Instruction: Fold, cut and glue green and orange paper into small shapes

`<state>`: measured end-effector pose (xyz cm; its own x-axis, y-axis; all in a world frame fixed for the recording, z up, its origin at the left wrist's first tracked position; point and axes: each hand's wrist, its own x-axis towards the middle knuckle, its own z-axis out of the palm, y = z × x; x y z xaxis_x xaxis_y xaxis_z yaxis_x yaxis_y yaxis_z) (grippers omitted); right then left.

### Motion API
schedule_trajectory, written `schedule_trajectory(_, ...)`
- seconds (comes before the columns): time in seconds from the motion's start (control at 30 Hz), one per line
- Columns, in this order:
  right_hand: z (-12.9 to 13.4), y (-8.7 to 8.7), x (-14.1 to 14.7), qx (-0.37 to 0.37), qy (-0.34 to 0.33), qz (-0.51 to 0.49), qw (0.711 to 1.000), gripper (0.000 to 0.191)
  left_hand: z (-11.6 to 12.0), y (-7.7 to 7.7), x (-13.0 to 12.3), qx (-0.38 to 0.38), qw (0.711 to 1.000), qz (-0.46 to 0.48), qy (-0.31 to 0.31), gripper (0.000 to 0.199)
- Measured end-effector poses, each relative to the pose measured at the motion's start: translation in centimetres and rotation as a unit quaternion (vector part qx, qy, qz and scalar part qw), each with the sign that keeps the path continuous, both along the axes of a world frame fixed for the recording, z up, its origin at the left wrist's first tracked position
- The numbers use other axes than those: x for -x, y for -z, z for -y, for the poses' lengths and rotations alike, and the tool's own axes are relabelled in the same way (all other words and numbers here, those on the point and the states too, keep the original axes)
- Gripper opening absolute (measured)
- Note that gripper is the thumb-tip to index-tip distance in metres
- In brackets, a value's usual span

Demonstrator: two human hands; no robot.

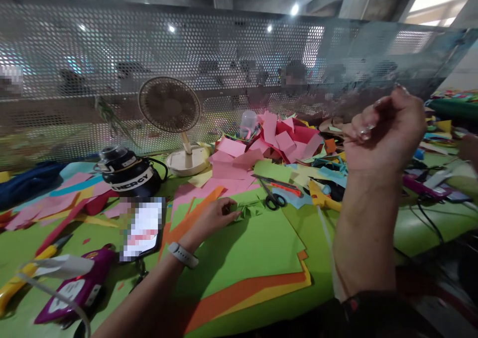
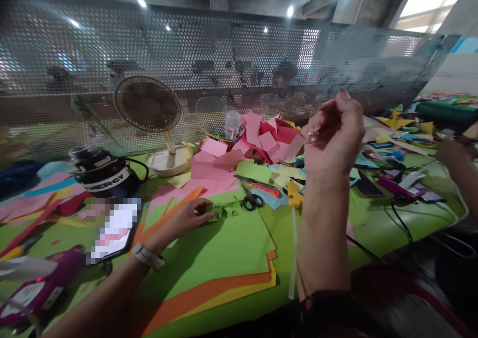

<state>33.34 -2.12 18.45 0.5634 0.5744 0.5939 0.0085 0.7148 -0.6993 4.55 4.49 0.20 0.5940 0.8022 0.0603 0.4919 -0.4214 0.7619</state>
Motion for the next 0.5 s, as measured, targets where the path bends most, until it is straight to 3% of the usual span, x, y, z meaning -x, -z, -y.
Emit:
schedule_trajectory(0.07,-0.1,0.5,1.2,-0.01,0.052,0.051,0.997,0.028,-0.1,0.1,0.1,-0.017,1.0,-0.007,-0.004,0.03)
schedule_trajectory(0.13,0.0,0.9,2.6,0.013,0.084,0.174,0.981,0.029,-0.2,0.2,0.2,-0.036,0.999,-0.021,-0.011,0.029)
schedule_trajectory(0.23,0.3,1.8,3.9,0.049,0.152,0.367,0.917,0.031,-0.1,0.1,0.1,-0.046,0.998,-0.029,-0.014,0.027)
schedule_trajectory(0.3,0.4,2.8,4.1,0.055,0.18,0.404,0.895,0.033,0.1,-0.1,0.1,-0.044,0.999,-0.013,-0.012,0.025)
schedule_trajectory(0.4,-0.1,5.8,3.8,0.131,0.106,0.454,0.875,0.035,0.8,-0.7,0.0,-0.04,0.998,0.034,-0.022,0.022)
schedule_trajectory(0.5,-1.0,9.7,3.5,0.296,-0.034,0.503,0.811,0.034,1.7,-1.3,-0.1,-0.051,0.995,0.075,-0.031,0.021)
